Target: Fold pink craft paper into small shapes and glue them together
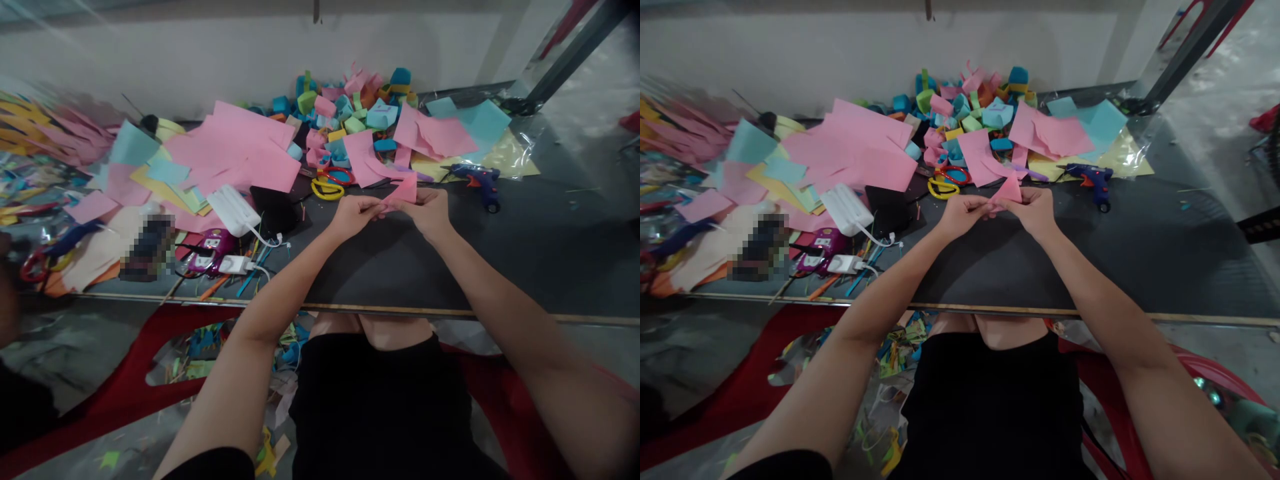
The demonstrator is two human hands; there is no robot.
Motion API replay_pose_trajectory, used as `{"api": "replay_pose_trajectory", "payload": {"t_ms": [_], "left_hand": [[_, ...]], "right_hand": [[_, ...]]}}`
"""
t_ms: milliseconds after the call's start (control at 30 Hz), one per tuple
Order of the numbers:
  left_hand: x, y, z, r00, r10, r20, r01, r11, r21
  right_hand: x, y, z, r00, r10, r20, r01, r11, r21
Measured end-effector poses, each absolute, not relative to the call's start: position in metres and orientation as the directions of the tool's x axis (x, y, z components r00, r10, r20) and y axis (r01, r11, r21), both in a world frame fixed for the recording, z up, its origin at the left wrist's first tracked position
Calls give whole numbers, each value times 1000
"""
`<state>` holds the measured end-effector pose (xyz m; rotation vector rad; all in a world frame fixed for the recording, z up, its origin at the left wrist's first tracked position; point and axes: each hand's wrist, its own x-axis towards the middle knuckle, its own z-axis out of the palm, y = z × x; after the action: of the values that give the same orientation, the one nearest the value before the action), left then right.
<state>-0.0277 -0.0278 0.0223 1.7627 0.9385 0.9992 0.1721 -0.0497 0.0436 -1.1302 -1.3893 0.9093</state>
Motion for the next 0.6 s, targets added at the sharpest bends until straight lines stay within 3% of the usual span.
{"api": "replay_pose_trajectory", "payload": {"t_ms": [367, 600], "left_hand": [[-33, -26, 29, 428, 856, 290, 334, -448, 829], [-31, -30, 31, 435, 845, 311, 357, -478, 803]], "right_hand": [[179, -41, 46, 10, 974, 227, 63, 226, -972], [178, -40, 43, 137, 954, 267, 105, 254, -961]]}}
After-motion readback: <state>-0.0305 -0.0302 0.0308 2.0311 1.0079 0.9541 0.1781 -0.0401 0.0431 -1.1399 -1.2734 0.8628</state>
